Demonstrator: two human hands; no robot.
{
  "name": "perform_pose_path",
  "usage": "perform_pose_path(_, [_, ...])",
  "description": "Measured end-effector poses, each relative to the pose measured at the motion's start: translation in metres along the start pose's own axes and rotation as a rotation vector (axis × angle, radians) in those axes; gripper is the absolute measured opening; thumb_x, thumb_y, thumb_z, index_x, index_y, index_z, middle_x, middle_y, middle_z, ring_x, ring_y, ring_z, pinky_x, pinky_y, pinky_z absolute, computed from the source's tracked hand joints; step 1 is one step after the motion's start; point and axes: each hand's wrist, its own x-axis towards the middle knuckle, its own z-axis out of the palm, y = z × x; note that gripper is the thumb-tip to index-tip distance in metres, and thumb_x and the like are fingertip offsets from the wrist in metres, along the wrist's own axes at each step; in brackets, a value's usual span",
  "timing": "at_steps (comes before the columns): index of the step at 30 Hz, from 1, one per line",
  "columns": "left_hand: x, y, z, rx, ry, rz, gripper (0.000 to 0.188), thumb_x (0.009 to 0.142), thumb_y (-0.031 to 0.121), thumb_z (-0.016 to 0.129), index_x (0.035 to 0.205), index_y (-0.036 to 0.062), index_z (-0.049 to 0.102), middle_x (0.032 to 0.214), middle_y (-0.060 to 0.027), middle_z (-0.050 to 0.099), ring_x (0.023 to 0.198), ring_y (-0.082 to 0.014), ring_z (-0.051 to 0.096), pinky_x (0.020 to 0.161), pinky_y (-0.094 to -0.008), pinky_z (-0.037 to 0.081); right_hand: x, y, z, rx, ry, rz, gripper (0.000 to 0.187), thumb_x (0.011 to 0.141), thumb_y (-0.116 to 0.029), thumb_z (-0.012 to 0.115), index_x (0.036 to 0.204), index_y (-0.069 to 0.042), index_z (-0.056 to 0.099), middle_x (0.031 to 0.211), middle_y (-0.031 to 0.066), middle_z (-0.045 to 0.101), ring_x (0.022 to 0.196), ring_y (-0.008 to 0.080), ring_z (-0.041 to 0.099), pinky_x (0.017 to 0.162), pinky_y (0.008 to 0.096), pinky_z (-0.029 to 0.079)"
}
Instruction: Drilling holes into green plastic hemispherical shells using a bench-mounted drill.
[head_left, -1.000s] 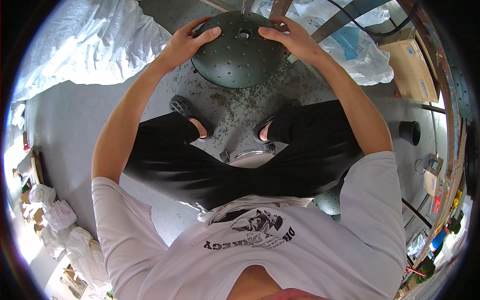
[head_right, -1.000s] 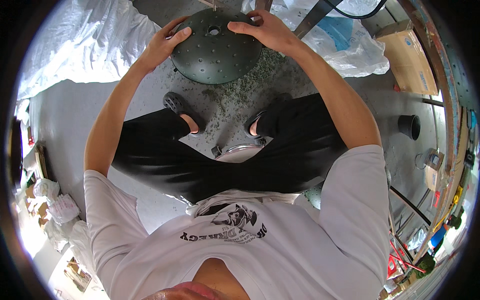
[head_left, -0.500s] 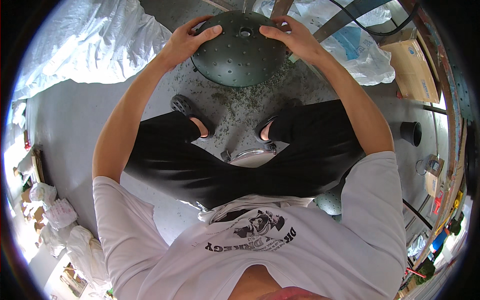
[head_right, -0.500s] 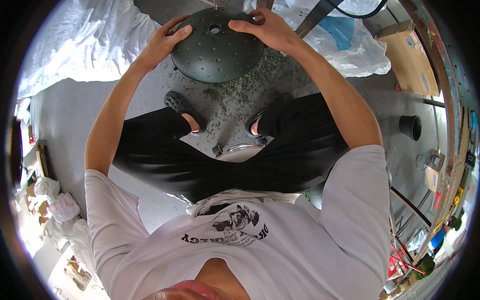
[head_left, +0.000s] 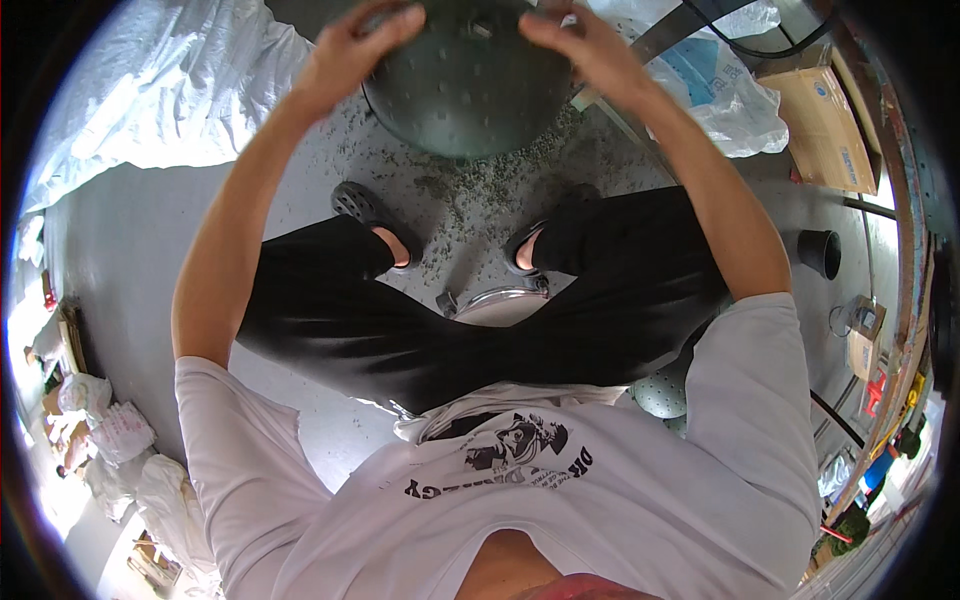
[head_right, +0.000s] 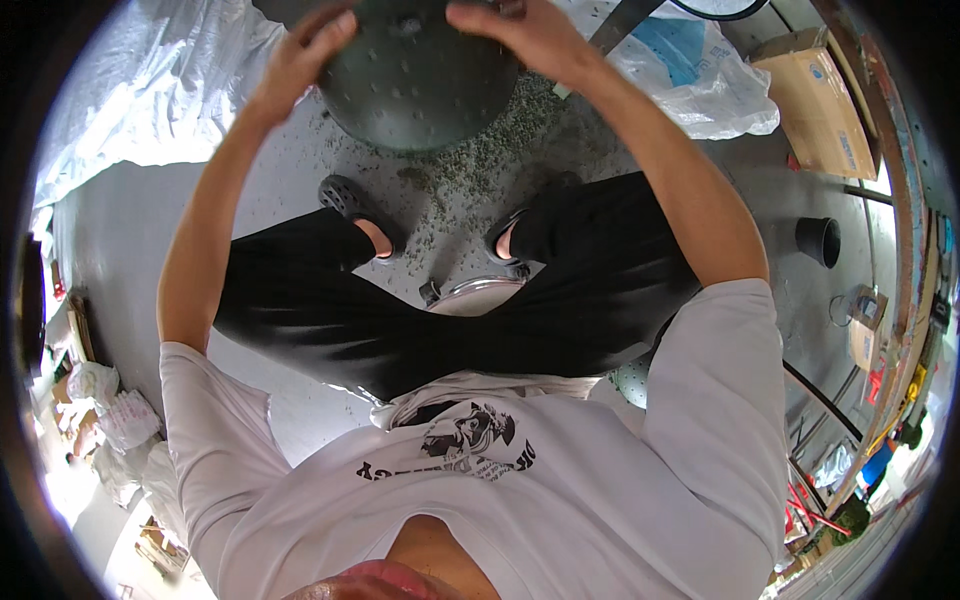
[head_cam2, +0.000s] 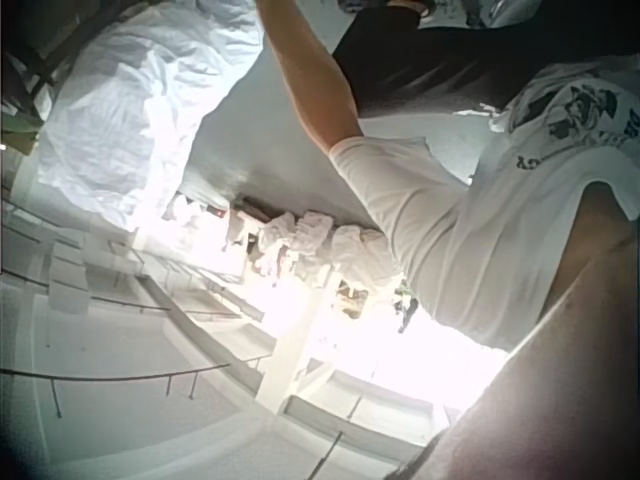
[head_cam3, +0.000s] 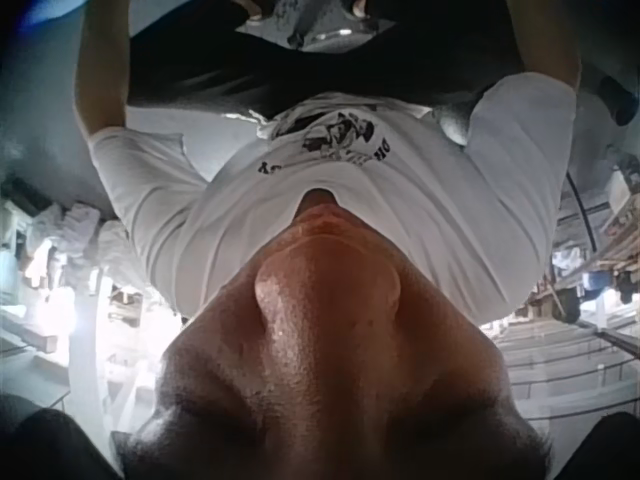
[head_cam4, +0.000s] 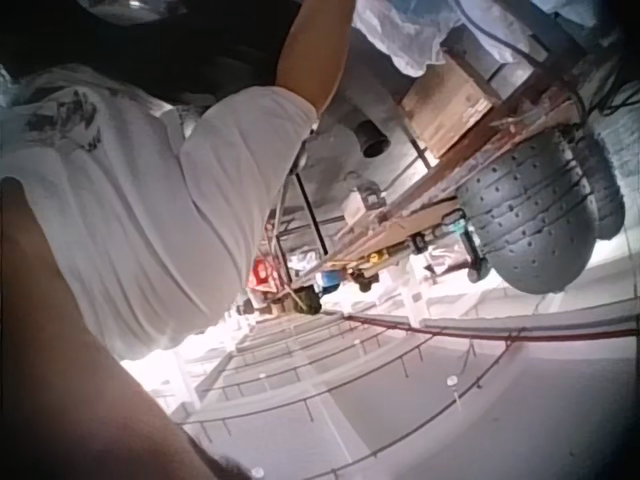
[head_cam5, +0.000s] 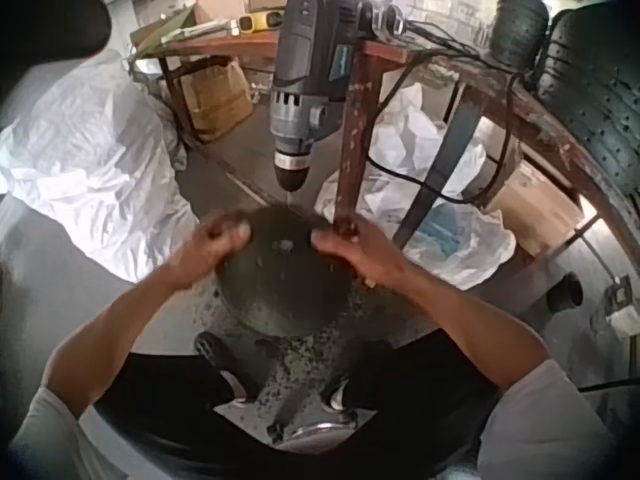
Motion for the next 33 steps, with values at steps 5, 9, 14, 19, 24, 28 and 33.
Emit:
perform_pose_path(5, [-0.007, 0.019, -0.002, 0.009, -0.140, -0.314, 0.074, 0.086, 0.064, 0.062, 0.140, 0.0139, 0.052, 0.116, -0.0098, 0.064, 0.103, -0.0200, 0.060, 0.084, -0.0357, 0.051, -0.013, -0.004, 0.004, -0.100, -0.154, 0.044, 0.088, 0.077, -0.070, 0.067, 0.129, -0.001, 0.053, 0.114, 0.0130, 0.063, 0.102, 0.0239, 0.063, 0.075, 0.0362, 0.052])
perform_pose_path(9, [-0.015, 0.005, 0.014, -0.115, -0.198, -0.336, 0.094, 0.079, 0.067, 0.069, 0.148, 0.0111, 0.039, 0.117, -0.0184, 0.061, 0.108, -0.0276, 0.063, 0.082, -0.0377, 0.053, -0.006, 0.039, 0.019, -0.034, -0.125, 0.049, 0.096, 0.078, -0.067, 0.069, 0.138, 0.002, 0.042, 0.124, 0.0198, 0.056, 0.106, 0.0267, 0.061, 0.076, 0.0353, 0.052])
perform_pose_path(14, [-0.021, -0.025, 0.023, -0.033, -0.288, -0.320, 0.093, 0.080, 0.068, 0.067, 0.147, 0.0096, 0.038, 0.119, -0.0164, 0.059, 0.110, -0.0251, 0.058, 0.092, -0.0400, 0.045, -0.003, 0.056, 0.027, -0.156, -0.195, -0.112, 0.098, 0.076, -0.062, 0.074, 0.140, 0.004, 0.040, 0.129, 0.0234, 0.053, 0.113, 0.0324, 0.058, 0.088, 0.0389, 0.050])
perform_pose_path(19, [-0.020, -0.010, 0.030, -0.230, -0.242, -0.471, 0.088, 0.083, 0.071, 0.062, 0.145, 0.0118, 0.038, 0.129, -0.0161, 0.054, 0.118, -0.0232, 0.050, 0.091, -0.0403, 0.041, -0.001, 0.065, 0.030, -0.251, -0.195, -0.213, 0.100, 0.073, -0.057, 0.081, 0.140, 0.004, 0.039, 0.130, 0.0254, 0.052, 0.122, 0.0365, 0.054, 0.100, 0.0429, 0.045])
perform_pose_path(24, [-0.019, -0.015, 0.032, -0.096, -0.188, -0.544, 0.097, 0.081, 0.071, 0.064, 0.143, 0.0039, 0.033, 0.130, -0.0161, 0.052, 0.119, -0.0229, 0.049, 0.090, -0.0405, 0.041, -0.003, 0.056, 0.038, -0.305, -0.190, -0.265, 0.099, 0.071, -0.053, 0.084, 0.139, 0.003, 0.039, 0.130, 0.0260, 0.052, 0.125, 0.0369, 0.052, 0.103, 0.0430, 0.043])
perform_pose_path(28, [-0.017, -0.031, 0.031, -0.104, -0.128, -0.529, 0.096, 0.079, 0.070, 0.067, 0.138, -0.0016, 0.039, 0.124, -0.0149, 0.055, 0.115, -0.0224, 0.052, 0.092, -0.0378, 0.041, -0.008, 0.048, 0.038, -0.303, -0.198, -0.267, 0.099, 0.070, -0.053, 0.084, 0.138, 0.004, 0.040, 0.131, 0.0256, 0.051, 0.125, 0.0370, 0.051, 0.104, 0.0433, 0.043])
perform_pose_path(33, [-0.018, -0.023, 0.032, -0.212, -0.198, -0.534, 0.084, 0.075, 0.066, 0.074, 0.115, -0.0070, 0.061, 0.104, -0.0144, 0.065, 0.100, -0.0223, 0.063, 0.089, -0.0349, 0.048, -0.013, 0.051, 0.038, -0.343, -0.313, -0.278, 0.107, 0.067, -0.062, 0.082, 0.137, 0.008, 0.039, 0.134, 0.0284, 0.049, 0.126, 0.0378, 0.051, 0.105, 0.0427, 0.043])
